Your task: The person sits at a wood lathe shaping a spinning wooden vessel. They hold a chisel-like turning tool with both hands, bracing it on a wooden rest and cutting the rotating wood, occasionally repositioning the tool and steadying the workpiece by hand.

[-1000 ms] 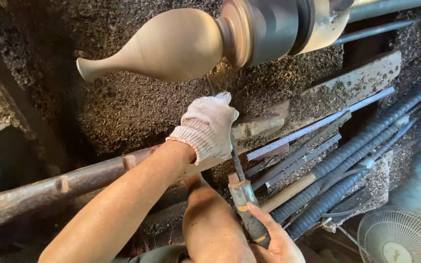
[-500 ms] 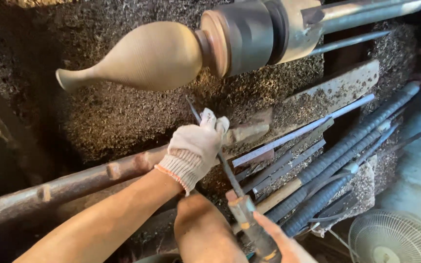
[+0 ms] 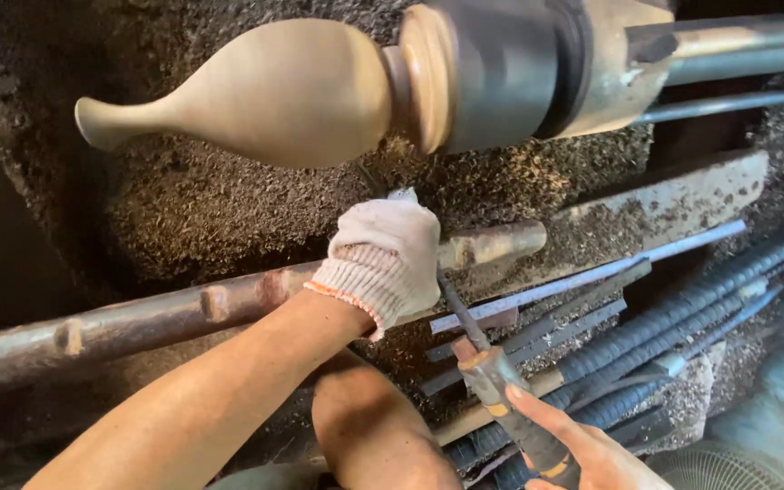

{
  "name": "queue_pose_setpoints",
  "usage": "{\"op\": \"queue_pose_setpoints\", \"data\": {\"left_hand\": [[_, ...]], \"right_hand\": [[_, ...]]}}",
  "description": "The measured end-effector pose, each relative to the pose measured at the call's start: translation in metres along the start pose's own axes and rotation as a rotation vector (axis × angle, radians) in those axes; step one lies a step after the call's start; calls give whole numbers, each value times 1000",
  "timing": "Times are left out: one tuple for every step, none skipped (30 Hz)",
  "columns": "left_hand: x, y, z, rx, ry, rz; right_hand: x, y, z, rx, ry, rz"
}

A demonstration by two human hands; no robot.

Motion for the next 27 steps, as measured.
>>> {"op": "queue_pose_setpoints", "data": {"left_hand": [[-2,1,-1,4,16,28],[-4,2,-2,1,37,56],[-5,2,-3,4,32,57],[-7,2,-2,1,45,82],[-7,2,-2,-2,59,106],[-7,2,-1,0,57,104],[-7,3,-1,-7,50,83],[-6,3,-1,-17,44,63],[-6,3,-1,-18,42,63],[-6,3,-1,-29,51,60],[-6,3,0,-40,60,58],[-6,3,0,-41,61,56],[-6,3,0,-48,77,56],[-7,4,1,-53,93,55],[-6,2,2,-53,94,53],[-5,3,2,-55,85,12],[-5,4,2,-56,75,-28],[-5,4,2,-57,77,-31],[-5,4,3,-69,92,-27],[-4,4,4,-81,106,-21],[-5,4,4,-81,108,-23],[-6,3,4,-88,121,-12],[-7,3,5,-94,134,-1],[-6,4,4,-95,136,-2],[-6,3,4,-93,152,8],[-6,3,4,-92,166,19],[-6,2,4,-93,167,18]], "right_hand": [[9,6,36,83,282,-98],[24,11,70,167,563,-187],[23,10,70,169,561,-193],[20,6,61,110,448,-114],[17,2,53,52,335,-37],[19,6,59,51,337,-40],[20,8,64,54,314,-28],[21,11,68,57,288,-14],[22,14,70,56,288,-15],[22,18,71,38,261,-2],[22,21,72,21,234,11],[21,24,69,19,235,13],[20,26,66,51,239,35],[20,27,62,85,246,56],[19,30,60,83,248,57],[18,30,58,120,261,84],[17,31,56,156,274,110],[16,35,52,155,277,112],[16,36,49,191,283,142],[15,37,46,229,287,172],[12,37,41,229,289,174],[12,39,43,211,384,154],[12,41,45,194,479,134],[12,44,47,193,481,137],[11,48,46,198,442,136],[10,51,46,202,402,135],[8,54,45,201,403,137]]}}
Point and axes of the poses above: each hand's wrist, its own x-axis away from the middle knuckle, its own y-axis out of the palm, z = x × y, the point moved 7 cm from there along -x, towards the middle knuckle, and after that the axes turned 15 degrees about x, right-handed, at the moved point
